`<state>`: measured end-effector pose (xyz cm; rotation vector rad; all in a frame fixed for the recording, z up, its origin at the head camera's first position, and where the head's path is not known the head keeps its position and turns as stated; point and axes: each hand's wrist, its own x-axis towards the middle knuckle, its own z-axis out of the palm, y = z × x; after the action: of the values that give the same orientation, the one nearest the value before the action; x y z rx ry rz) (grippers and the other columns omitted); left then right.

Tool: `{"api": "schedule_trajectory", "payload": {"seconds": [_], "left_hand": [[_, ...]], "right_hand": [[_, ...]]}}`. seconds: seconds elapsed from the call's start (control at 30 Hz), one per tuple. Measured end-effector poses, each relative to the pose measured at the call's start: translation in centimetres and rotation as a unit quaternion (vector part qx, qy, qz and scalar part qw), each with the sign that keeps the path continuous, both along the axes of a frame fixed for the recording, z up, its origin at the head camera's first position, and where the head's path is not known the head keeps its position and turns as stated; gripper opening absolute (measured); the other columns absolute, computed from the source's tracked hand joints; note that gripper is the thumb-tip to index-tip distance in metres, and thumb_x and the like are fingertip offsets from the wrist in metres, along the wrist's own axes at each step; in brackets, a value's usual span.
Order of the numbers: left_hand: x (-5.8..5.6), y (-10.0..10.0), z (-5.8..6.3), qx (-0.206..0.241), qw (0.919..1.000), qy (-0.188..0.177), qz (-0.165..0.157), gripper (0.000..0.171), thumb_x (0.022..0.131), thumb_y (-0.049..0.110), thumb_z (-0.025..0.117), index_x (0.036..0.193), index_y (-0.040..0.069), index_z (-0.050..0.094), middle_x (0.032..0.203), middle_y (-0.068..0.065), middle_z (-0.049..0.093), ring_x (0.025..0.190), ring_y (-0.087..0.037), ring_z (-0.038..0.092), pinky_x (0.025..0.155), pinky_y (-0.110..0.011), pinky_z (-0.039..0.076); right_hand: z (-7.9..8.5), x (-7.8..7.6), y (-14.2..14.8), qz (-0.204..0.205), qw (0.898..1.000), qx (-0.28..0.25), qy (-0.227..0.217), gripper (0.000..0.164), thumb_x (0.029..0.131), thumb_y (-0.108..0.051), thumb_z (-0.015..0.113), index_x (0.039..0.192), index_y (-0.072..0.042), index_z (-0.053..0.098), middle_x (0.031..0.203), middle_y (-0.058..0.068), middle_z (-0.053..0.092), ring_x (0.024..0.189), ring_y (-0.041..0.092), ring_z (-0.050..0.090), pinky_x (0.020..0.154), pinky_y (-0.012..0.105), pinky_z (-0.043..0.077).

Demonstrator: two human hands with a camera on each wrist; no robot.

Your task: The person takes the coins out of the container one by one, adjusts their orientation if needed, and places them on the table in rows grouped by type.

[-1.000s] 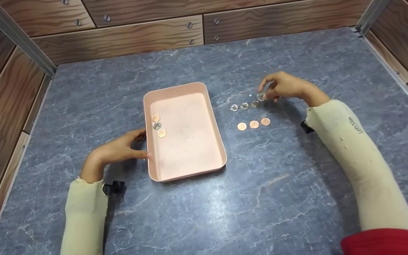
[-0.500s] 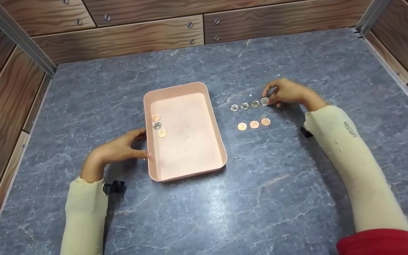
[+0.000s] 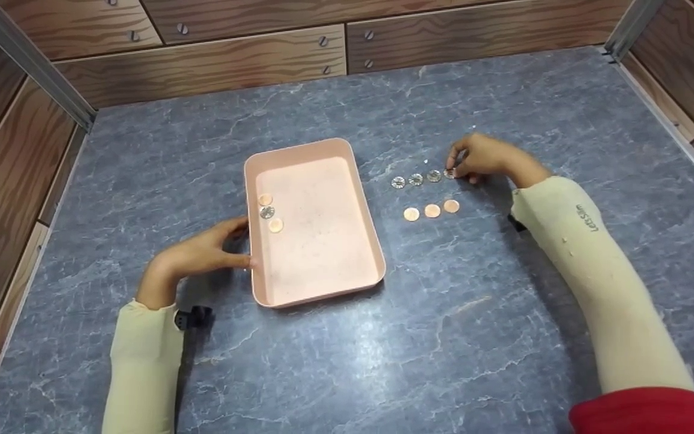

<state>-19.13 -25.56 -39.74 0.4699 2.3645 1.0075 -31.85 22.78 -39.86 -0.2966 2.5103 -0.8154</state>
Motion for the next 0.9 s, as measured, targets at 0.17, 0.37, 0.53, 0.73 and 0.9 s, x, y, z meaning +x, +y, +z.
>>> {"api": "schedule_trajectory", "payload": {"seconds": [0.17,0.37,0.53,0.73,0.9], "left_hand": [[0.0,0.0,0.1,-0.007,1.0,0.0,0.004,0.091,0.084,0.033,0.075,0.151,-0.003,0.024,0.156,-0.025,0.025,0.145,-0.04,0.022,0.119,-0.054,0.019],[0.0,-0.1,-0.1,-0.01,0.9999,0.005,0.003,0.091,0.084,0.033,0.075,0.15,-0.005,0.024,0.155,-0.026,0.026,0.145,-0.04,0.024,0.119,-0.053,0.02],[0.0,-0.1,-0.2,-0.001,1.0,-0.001,0.002,0.091,0.084,0.031,0.075,0.15,-0.004,0.024,0.156,-0.025,0.026,0.145,-0.04,0.023,0.119,-0.053,0.019],[0.0,0.0,-0.2,0.0,0.9999,-0.01,0.004,0.09,0.084,0.031,0.075,0.151,-0.001,0.024,0.157,-0.024,0.025,0.146,-0.039,0.021,0.119,-0.054,0.019],[0.0,0.0,-0.1,-0.005,1.0,-0.006,0.004,0.09,0.084,0.031,0.075,0.151,-0.002,0.024,0.157,-0.024,0.025,0.146,-0.04,0.02,0.119,-0.055,0.018]], "right_hand": [[-0.1,0.1,0.1,-0.006,1.0,-0.008,0.001,0.017,0.085,0.001,0.062,0.101,0.006,0.063,0.068,-0.001,0.056,0.049,0.006,0.052,0.049,0.019,0.047],[-0.5,0.1,0.5,-0.011,1.0,-0.025,-0.001,0.019,0.086,0.0,0.062,0.103,0.007,0.062,0.07,-0.002,0.058,0.051,0.005,0.054,0.051,0.019,0.048],[-0.6,0.1,0.6,-0.018,0.999,-0.035,-0.009,0.018,0.086,0.001,0.062,0.104,0.006,0.06,0.072,-0.001,0.058,0.053,0.006,0.054,0.052,0.019,0.048],[0.3,0.3,0.8,-0.021,0.999,-0.035,-0.01,0.022,0.087,-0.004,0.066,0.106,0.005,0.06,0.074,0.0,0.06,0.054,0.006,0.055,0.053,0.021,0.049],[2.0,0.5,0.3,-0.014,0.999,-0.04,0.013,0.027,0.088,-0.008,0.066,0.111,0.004,0.059,0.079,0.002,0.061,0.057,0.008,0.057,0.056,0.025,0.052]]}}
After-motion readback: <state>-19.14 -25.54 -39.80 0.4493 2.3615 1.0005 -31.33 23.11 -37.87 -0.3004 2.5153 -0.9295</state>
